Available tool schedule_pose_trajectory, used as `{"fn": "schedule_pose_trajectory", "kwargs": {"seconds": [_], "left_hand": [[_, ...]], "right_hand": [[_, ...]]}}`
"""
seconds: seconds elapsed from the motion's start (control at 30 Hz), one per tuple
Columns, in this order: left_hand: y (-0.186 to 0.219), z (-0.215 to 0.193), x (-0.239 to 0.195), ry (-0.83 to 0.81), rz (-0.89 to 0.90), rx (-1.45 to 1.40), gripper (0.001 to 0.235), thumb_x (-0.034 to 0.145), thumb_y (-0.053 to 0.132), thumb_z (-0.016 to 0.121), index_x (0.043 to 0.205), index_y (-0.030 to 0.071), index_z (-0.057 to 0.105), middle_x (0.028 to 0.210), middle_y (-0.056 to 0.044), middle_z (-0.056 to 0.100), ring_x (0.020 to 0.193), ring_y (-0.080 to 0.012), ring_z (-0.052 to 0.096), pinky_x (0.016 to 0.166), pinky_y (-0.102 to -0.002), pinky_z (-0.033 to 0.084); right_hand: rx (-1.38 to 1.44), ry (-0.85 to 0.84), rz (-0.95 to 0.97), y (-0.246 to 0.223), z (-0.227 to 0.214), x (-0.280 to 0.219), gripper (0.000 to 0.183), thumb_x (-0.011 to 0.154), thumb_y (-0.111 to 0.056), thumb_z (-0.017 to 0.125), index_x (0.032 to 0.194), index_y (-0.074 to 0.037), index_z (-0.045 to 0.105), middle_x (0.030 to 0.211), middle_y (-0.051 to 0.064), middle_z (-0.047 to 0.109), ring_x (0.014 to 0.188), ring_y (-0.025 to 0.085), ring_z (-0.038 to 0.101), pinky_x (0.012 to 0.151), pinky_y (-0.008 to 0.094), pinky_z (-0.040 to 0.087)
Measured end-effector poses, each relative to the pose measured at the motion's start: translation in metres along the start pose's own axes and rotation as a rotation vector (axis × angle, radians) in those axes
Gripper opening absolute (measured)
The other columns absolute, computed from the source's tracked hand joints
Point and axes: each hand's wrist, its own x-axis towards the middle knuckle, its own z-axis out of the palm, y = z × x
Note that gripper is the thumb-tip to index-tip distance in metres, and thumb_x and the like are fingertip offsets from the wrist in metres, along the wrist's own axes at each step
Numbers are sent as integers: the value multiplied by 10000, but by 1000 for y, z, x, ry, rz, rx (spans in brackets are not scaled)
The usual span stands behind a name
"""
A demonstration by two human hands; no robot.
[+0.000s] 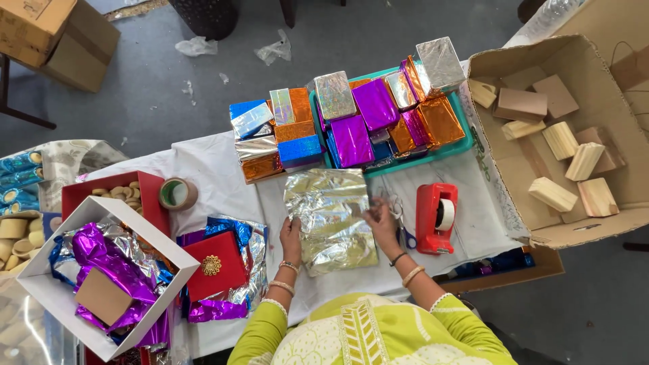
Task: The person wraps small wooden boxes with shiny metallic paper. They place a decorative tinsel piece inside a box, close the lid, and then wrap the box with silver and blue foil paper. The wrapped items are placed on a tray with other finished gifts.
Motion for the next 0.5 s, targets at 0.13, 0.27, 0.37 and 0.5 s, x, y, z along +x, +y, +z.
{"fn": "schedule_pose_trajectory", "kwargs": {"seconds": [0.13, 0.27, 0.37, 0.5], "left_hand": [[24, -1, -2, 27, 133, 4, 132, 1016, 208, 597, 960, 94, 633, 735, 109, 503, 646, 6, 410, 550, -200, 335], [2, -22, 18, 87, 0, -11, 220, 1043, 226, 629, 891, 71, 596, 657, 70, 408, 520, -22, 319, 434, -214, 272], [36, -18, 11, 56, -36, -129, 104, 983, 170, 659, 926, 86, 634, 710, 75, 495, 541, -15, 358, 449, -199, 273], [60, -17, 11, 12, -168, -117, 108, 926, 167, 675, 1023, 124, 698, 834, 109, 679, 673, 2, 524, 574, -192, 400]], "right_hand": [[-139, -49, -43, 13, 7, -4, 528, 870, 15, 742, 1324, -98, 497, 847, -6, 611, 728, 57, 575, 628, 216, 477], [-130, -62, -41, 26, 14, 0, 453, 899, 9, 719, 1285, -108, 514, 820, -14, 552, 702, 44, 523, 607, 214, 451], [-131, -84, -37, 39, 16, 2, 401, 918, -3, 711, 1261, -106, 531, 835, -14, 518, 699, 52, 478, 607, 225, 426], [-205, -164, -44, -8, 25, -8, 395, 917, -60, 752, 1255, -106, 553, 925, 14, 554, 770, 102, 497, 681, 269, 447]]}}
